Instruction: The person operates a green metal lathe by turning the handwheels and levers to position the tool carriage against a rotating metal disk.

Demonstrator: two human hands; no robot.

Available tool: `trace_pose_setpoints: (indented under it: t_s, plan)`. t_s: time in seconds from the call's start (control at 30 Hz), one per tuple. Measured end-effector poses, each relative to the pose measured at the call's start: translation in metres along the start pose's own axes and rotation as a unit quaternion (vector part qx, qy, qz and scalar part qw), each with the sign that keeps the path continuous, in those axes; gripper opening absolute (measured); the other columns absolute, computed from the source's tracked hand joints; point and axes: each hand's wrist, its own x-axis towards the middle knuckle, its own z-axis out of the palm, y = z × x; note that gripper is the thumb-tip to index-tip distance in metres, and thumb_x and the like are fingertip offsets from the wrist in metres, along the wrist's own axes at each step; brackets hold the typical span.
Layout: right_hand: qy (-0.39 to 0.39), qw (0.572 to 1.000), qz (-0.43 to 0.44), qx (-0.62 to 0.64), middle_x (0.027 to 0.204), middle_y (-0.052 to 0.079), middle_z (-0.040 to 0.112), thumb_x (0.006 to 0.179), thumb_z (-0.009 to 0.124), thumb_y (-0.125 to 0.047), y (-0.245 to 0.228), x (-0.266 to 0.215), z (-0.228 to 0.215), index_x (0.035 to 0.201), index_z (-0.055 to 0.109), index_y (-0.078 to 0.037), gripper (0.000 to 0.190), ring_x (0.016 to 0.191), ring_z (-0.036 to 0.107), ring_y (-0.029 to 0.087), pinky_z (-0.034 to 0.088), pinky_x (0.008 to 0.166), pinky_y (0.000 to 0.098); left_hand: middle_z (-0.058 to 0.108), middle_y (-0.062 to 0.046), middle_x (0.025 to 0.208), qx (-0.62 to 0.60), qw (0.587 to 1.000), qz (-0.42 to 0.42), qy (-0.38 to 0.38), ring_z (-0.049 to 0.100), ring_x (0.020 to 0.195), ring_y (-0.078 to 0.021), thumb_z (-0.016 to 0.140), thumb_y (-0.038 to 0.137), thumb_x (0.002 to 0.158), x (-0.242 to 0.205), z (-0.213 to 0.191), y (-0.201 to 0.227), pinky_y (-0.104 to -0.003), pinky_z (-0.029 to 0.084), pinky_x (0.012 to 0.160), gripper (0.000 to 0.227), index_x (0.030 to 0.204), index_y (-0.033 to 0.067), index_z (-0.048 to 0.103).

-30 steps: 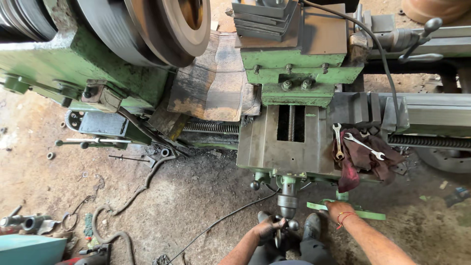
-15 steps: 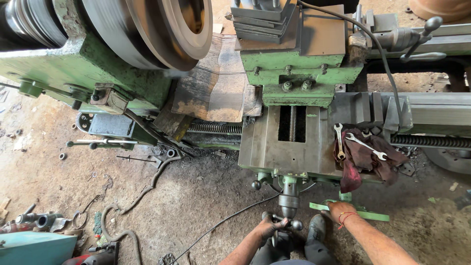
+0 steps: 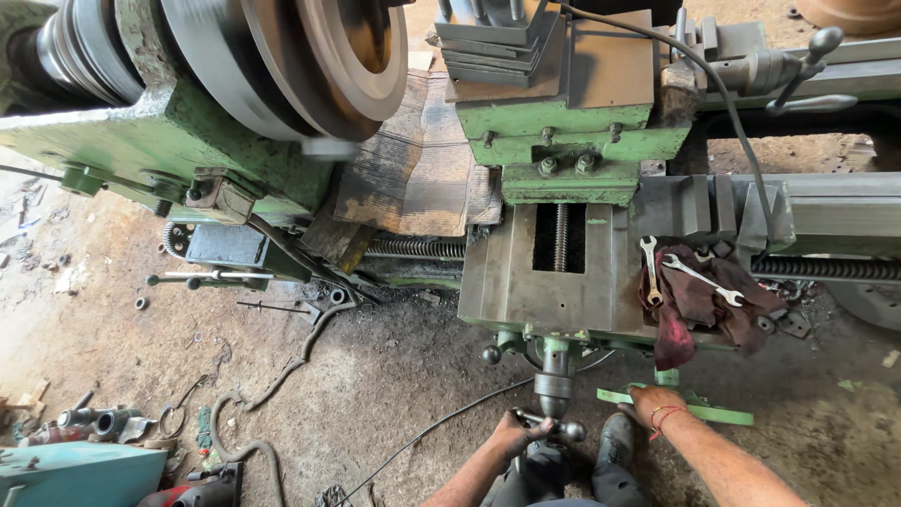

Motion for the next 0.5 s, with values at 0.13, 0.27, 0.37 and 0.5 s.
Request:
trace_pose_setpoints:
  t_s: [0.13,0.27,0.37,0.5]
  plan:
    - [0.002,1.000,0.000,0.001,0.118,0.008,0.074,0.096,0.053,-0.064,0.002,0.001,0.001,0.127,0.062,-0.020,0.054,0.113,0.070,0.031,0.056,0.098,0.0461,0.066,-0.023,0.130,0.019,1.000,0.007,0.006,0.061,0.128,-0.0308,0.092,0.056,0.067,-0.003,-0.002,0.004,-0.048,0.047,0.110,0.105,0.138,-0.0044,0.046]
    - [-0.008,1.000,0.011,0.003,0.117,0.007,0.074,0.096,0.052,-0.063,0.001,0.002,0.003,0.126,0.064,-0.021,0.052,0.112,0.071,0.030,0.056,0.097,0.0458,0.074,-0.016,0.108,0.034,0.998,0.045,-0.013,0.068,0.111,-0.0273,0.091,0.055,0.068,-0.011,-0.005,0.010,-0.046,0.051,0.100,0.080,0.119,-0.0014,0.066]
    - [0.007,1.000,-0.002,-0.001,0.117,0.008,0.074,0.095,0.054,-0.063,0.002,0.002,0.004,0.125,0.064,-0.022,0.052,0.113,0.071,0.031,0.056,0.098,0.0458,0.076,-0.010,0.098,0.045,0.997,0.061,-0.015,0.070,0.102,-0.0229,0.090,0.050,0.073,-0.011,-0.006,0.014,-0.042,0.053,0.094,0.062,0.108,0.0023,0.072]
    - [0.006,1.000,0.010,0.012,0.118,0.008,0.074,0.094,0.054,-0.064,0.003,0.003,0.007,0.126,0.063,-0.023,0.053,0.114,0.070,0.031,0.056,0.098,0.0461,0.075,-0.005,0.092,0.019,0.994,0.105,-0.002,0.066,0.087,-0.0158,0.088,0.041,0.079,-0.012,-0.005,0.012,-0.034,0.053,0.081,0.047,0.103,0.0035,0.076]
